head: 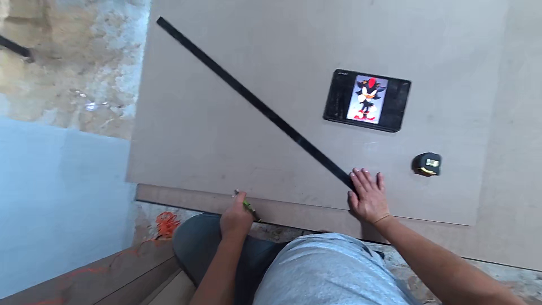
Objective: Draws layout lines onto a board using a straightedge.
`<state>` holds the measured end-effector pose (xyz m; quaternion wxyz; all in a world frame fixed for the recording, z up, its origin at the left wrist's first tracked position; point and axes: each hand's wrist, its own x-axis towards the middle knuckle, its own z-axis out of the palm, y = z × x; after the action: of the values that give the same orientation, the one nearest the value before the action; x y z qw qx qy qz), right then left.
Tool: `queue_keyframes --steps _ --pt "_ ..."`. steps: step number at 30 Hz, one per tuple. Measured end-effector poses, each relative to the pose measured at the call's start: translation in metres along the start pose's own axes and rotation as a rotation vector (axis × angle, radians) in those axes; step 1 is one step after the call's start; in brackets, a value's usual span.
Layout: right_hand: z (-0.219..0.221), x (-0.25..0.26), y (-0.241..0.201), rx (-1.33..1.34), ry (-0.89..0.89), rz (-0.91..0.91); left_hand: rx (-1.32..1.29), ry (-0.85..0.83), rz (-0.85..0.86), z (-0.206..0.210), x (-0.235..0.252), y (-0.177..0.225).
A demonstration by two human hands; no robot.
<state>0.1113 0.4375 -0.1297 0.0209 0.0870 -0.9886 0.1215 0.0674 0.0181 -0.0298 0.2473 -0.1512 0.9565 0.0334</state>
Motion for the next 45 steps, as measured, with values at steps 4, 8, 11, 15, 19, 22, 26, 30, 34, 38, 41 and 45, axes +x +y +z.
queue_keyframes --steps 4,8,11,15,19,22,26,30,34,38,41,45 --pt "-0.0008 -0.0004 0.0006 -0.009 -0.013 -0.002 -0.022 0.022 0.042 0.0029 0.0018 -0.0022" --pt "-0.0027 -0.0010 0.0024 -0.012 -0.027 -0.007 -0.009 0.010 0.029 0.0038 0.0042 -0.0017" --pt "-0.0046 -0.0015 0.0022 0.009 -0.029 -0.008 -0.004 0.024 0.024 0.0050 0.0025 -0.0017" --pt "-0.0037 0.0004 -0.0009 0.020 -0.024 -0.005 -0.039 0.044 0.034 0.0056 0.0033 -0.0066" --pt "-0.0019 -0.0005 0.0003 -0.003 0.003 -0.007 -0.039 0.033 0.042 0.0036 0.0011 -0.0066" --pt "0.0012 -0.0013 0.0018 0.001 0.010 -0.009 -0.060 0.042 0.066 0.0043 0.0001 -0.0071" --pt "-0.0002 -0.0020 0.0009 0.005 -0.028 0.000 -0.042 0.021 0.045 0.0025 -0.0020 -0.0026" --pt "-0.0022 -0.0012 -0.0011 -0.002 -0.029 -0.006 -0.044 0.021 0.028 0.0037 0.0014 -0.0049" --pt "-0.0050 0.0003 -0.0040 -0.009 -0.052 -0.002 -0.050 0.018 0.014 0.0032 0.0025 -0.0049" --pt "-0.0027 -0.0009 -0.0034 0.005 -0.043 -0.008 -0.038 0.022 0.029 0.0034 0.0035 -0.0063" --pt "-0.0027 -0.0004 -0.0033 0.011 -0.042 -0.007 -0.025 0.007 0.018 0.0022 0.0044 -0.0049" --pt "-0.0002 -0.0011 -0.0017 -0.007 -0.043 -0.012 -0.044 -0.007 0.002 0.0011 0.0044 -0.0030"
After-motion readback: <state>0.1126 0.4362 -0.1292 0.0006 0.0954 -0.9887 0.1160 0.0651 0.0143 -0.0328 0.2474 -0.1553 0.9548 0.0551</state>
